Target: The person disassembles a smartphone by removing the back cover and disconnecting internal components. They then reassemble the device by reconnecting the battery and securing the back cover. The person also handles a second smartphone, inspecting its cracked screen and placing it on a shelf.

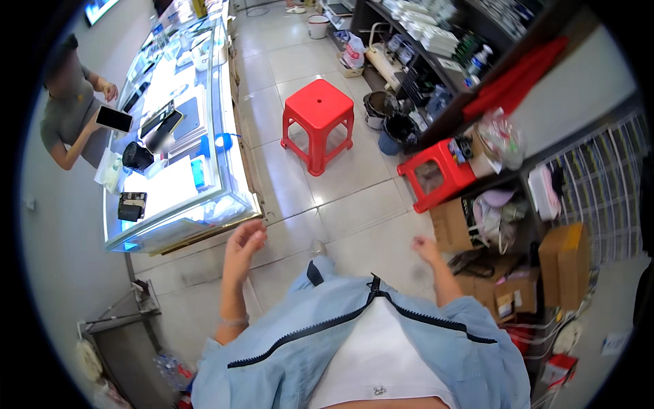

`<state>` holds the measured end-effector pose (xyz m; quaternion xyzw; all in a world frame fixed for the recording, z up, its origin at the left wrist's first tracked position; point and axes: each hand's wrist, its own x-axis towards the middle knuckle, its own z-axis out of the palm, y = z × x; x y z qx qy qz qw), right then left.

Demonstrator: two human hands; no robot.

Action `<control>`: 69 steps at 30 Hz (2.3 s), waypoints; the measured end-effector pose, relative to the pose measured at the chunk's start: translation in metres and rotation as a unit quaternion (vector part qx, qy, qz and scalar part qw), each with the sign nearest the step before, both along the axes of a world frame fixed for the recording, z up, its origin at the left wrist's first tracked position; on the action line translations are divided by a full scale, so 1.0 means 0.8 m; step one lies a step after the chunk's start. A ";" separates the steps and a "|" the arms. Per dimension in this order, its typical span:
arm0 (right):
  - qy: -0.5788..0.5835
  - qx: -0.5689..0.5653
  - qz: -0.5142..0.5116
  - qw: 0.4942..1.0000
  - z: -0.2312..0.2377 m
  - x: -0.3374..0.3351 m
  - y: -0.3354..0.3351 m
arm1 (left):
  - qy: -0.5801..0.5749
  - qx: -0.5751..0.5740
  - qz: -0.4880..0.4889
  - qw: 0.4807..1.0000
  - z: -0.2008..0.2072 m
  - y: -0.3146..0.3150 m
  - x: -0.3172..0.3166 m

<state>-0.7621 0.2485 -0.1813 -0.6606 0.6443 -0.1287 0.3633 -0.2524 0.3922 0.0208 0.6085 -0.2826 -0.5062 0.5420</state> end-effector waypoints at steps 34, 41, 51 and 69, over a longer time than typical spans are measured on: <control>-0.123 0.131 0.493 0.851 0.132 0.773 -0.692 | -0.100 0.071 0.530 0.839 0.028 -0.255 0.167; -0.005 0.125 0.558 0.820 0.175 0.809 -0.707 | -0.161 0.092 0.531 0.827 0.010 -0.303 0.273; -0.062 0.066 0.711 0.698 0.260 1.026 -0.651 | -0.212 0.138 0.705 0.663 0.002 -0.315 0.314; -0.397 -0.184 0.899 0.030 0.214 1.202 -0.443 | -0.397 0.491 0.622 0.463 -0.021 -0.483 0.328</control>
